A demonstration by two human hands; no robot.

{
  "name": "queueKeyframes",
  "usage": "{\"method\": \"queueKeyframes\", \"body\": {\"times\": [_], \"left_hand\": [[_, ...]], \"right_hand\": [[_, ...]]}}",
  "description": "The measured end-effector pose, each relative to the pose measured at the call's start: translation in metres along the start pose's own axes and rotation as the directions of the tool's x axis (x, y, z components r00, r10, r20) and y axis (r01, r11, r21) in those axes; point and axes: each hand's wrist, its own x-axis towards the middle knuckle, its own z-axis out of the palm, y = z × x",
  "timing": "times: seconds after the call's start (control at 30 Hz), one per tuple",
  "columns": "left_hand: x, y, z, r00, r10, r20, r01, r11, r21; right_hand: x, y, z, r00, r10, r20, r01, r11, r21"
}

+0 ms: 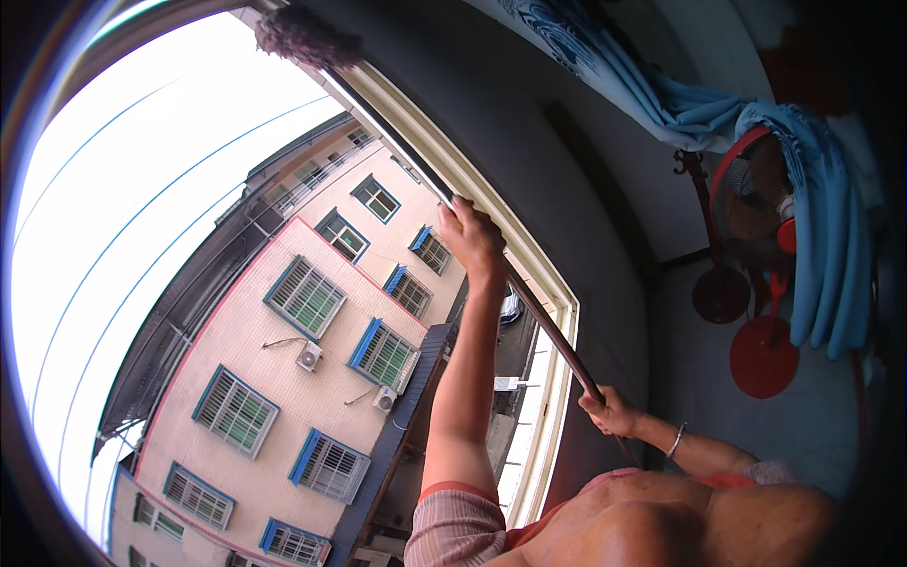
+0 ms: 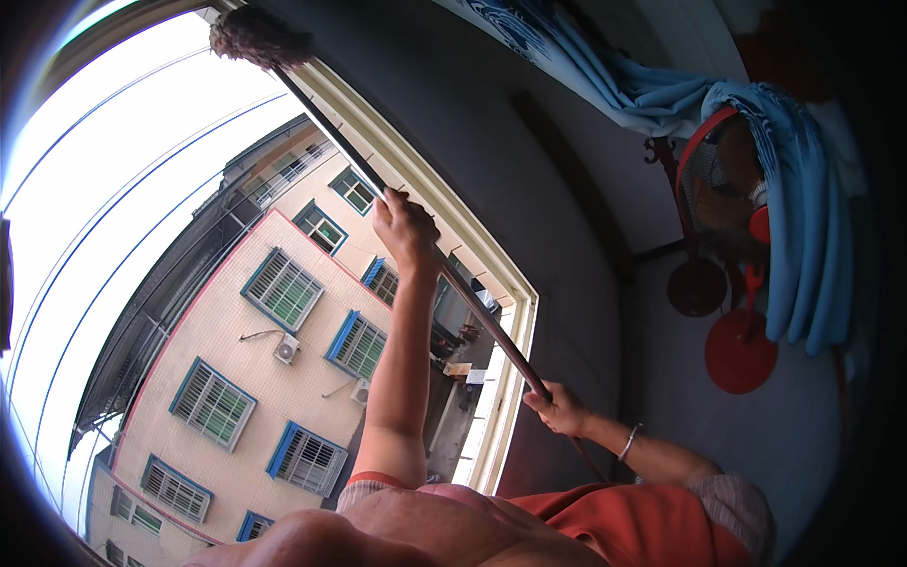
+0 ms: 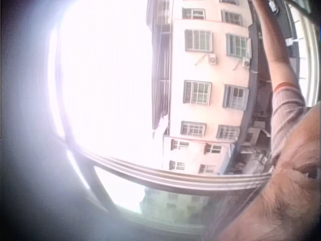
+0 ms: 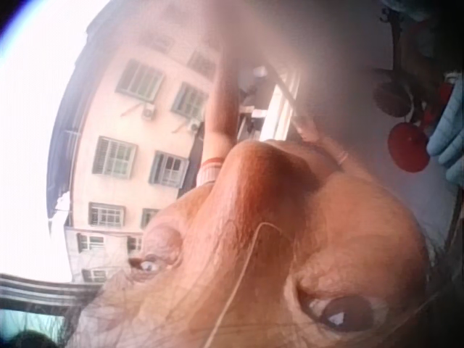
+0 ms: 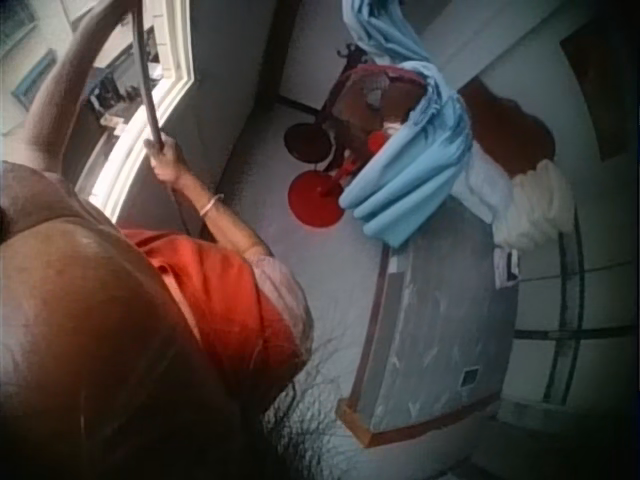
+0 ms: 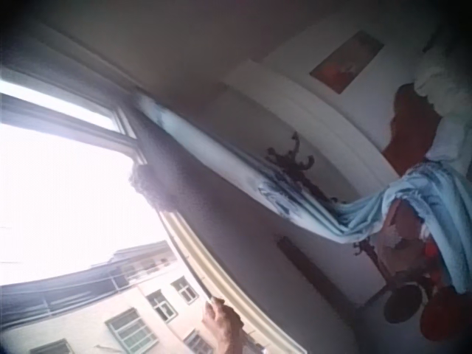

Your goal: The person dips a mop into a bucket of water, wrings it out, and uses it to clean the upper part of a window. They then use a cloth to wipe the window frame and sill, and finally use a squeegee to dry the glass.

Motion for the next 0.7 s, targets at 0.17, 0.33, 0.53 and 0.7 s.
{"method": "queueKeyframes", "body": {"times": [0.17,0.33,0.53,0.7], "left_hand": [[-0.008,0.028,0.007,0.998,-0.007,0.067,0.009,1.0,-0.024],[0.045,0.082,0.02,0.997,-0.007,0.078,0.006,1.0,0.016],[0.126,0.154,0.042,1.0,0.017,0.017,-0.016,0.998,-0.058],[0.145,0.18,0.055,0.988,-0.045,0.146,0.068,0.985,-0.158]], "right_hand": [[-0.026,-0.014,0.009,1.0,-0.004,0.009,0.004,1.0,0.019],[-0.012,-0.095,0.03,1.0,-0.004,0.022,0.004,1.0,0.029],[0.016,-0.182,0.043,0.991,-0.108,0.076,0.104,0.993,0.056],[0.034,-0.21,0.02,0.982,-0.182,0.042,0.184,0.981,-0.062]]}}
